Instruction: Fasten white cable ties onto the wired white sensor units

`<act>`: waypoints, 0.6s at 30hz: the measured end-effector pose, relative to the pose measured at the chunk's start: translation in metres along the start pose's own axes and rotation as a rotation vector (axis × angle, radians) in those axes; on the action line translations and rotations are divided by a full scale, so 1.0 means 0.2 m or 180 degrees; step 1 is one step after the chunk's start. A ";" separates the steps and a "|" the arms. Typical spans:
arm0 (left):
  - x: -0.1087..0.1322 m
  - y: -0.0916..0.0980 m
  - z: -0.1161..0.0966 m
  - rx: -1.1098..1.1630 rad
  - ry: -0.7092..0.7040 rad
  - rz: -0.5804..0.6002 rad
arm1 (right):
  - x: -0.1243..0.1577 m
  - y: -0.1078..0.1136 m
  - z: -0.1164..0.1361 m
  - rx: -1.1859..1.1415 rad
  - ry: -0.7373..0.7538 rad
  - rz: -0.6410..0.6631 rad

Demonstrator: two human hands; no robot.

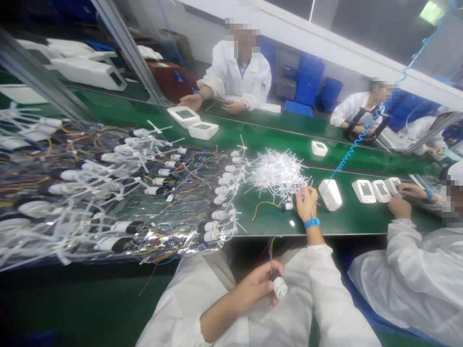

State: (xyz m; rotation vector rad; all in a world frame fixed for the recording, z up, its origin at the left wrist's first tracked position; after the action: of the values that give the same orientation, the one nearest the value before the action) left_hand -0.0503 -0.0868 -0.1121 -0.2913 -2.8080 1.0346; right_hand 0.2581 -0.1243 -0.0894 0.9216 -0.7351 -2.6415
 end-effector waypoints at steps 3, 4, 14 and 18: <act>-0.02 -0.05 -0.15 -0.0423 -0.0194 -0.0132 | -0.01 0.02 0.01 -0.0208 -0.0027 -0.0116; -0.04 -0.05 -0.20 -0.0615 -0.0294 -0.0252 | -0.01 0.03 0.02 -0.0295 -0.0052 -0.0174; -0.44 0.28 -0.53 -0.0952 -0.1040 -0.1391 | 0.04 0.11 -0.01 -0.1131 -0.0666 -0.0948; -0.49 0.36 -0.56 -0.1022 -0.1203 -0.1610 | 0.04 0.12 0.00 -0.1297 -0.0735 -0.1022</act>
State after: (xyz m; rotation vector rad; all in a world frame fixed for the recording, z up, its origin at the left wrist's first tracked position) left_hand 0.0758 0.0151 -0.0800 0.6222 -3.1080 0.5695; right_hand 0.2533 -0.1487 -0.0809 0.6716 -0.0751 -3.0465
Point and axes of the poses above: each hand's wrist, its own x-axis away from the middle knuckle, its own y-axis out of the back of the hand, z = x × y, the point moved 4 cm from there along -x, towards the middle knuckle, and after that the axes turned 8 degrees about -x, right-handed, at the moved point
